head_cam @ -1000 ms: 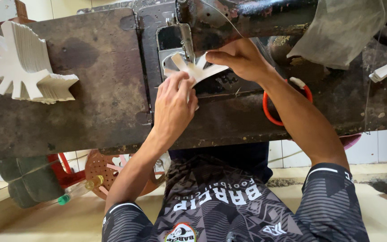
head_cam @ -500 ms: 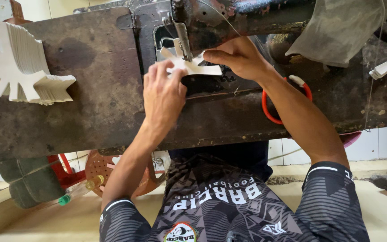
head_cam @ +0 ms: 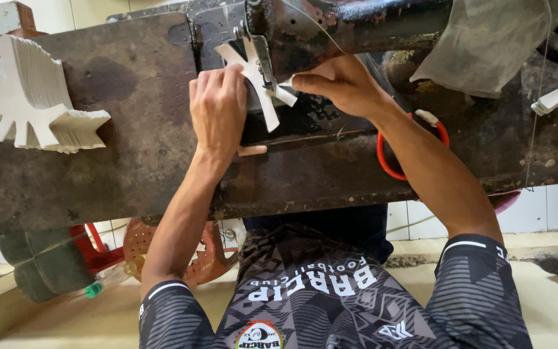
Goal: The person sits at a treadle sewing machine and stitches white foam cutout shapes one at a time, guiding each piece under the needle. They occasionally trim threads with scissors, adjust the machine, and place finished pieces on a stack beside the work area.
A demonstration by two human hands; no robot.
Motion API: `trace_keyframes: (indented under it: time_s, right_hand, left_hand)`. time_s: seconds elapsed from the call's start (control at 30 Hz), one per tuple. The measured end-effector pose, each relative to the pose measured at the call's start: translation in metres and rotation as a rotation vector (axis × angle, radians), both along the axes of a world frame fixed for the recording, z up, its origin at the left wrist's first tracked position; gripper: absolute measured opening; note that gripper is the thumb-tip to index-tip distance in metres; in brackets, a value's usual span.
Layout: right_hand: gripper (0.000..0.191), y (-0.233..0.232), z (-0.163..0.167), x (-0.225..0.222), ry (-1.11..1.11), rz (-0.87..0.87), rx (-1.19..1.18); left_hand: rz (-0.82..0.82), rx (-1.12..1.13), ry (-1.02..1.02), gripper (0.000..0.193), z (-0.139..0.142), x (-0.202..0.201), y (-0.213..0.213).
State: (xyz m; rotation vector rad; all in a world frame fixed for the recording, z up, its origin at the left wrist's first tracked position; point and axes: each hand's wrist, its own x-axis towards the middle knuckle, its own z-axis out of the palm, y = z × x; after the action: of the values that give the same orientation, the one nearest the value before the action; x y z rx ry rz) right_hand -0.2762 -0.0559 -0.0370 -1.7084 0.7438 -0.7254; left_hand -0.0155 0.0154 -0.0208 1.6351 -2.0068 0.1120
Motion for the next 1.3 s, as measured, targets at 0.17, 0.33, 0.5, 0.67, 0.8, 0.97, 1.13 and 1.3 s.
trace_keyframes:
  time_s: [0.17,0.33,0.5,0.67,0.8,0.97,1.13,1.3]
  right_hand:
    - [0.026,-0.002,0.003,0.002,-0.110,0.054,0.010]
    - [0.021,0.000,0.007,0.005,-0.063,0.035,0.046]
    - [0.021,0.000,0.003,0.005,-0.223,0.081,0.173]
    - [0.022,0.000,-0.007,0.002,-0.133,0.060,0.145]
    - [0.028,-0.003,-0.012,0.000,-0.270,0.120,0.046]
    - [0.027,-0.003,-0.008,0.004,-0.127,0.078,0.123]
    - [0.028,-0.001,0.001,0.008,-0.237,0.096,0.063]
    - [0.043,-0.003,0.001,0.005,0.069,0.003,0.044]
  left_hand:
    - [-0.137,0.062,0.242,0.033,-0.008,-0.011,0.005]
    - [-0.158,0.201,0.237,0.055,-0.001,-0.015,0.010]
    - [-0.243,0.267,0.231,0.053,0.008,-0.005,0.003]
    - [-0.324,0.329,0.254,0.052,0.015,0.004,-0.006]
    - [-0.322,0.360,0.258,0.048,0.018,0.005,-0.010]
    - [-0.320,0.320,0.244,0.047,0.016,0.004,-0.010]
    - [-0.314,0.313,0.235,0.044,0.013,0.006,-0.011]
    - [-0.322,0.256,0.118,0.037,0.016,0.012,-0.013]
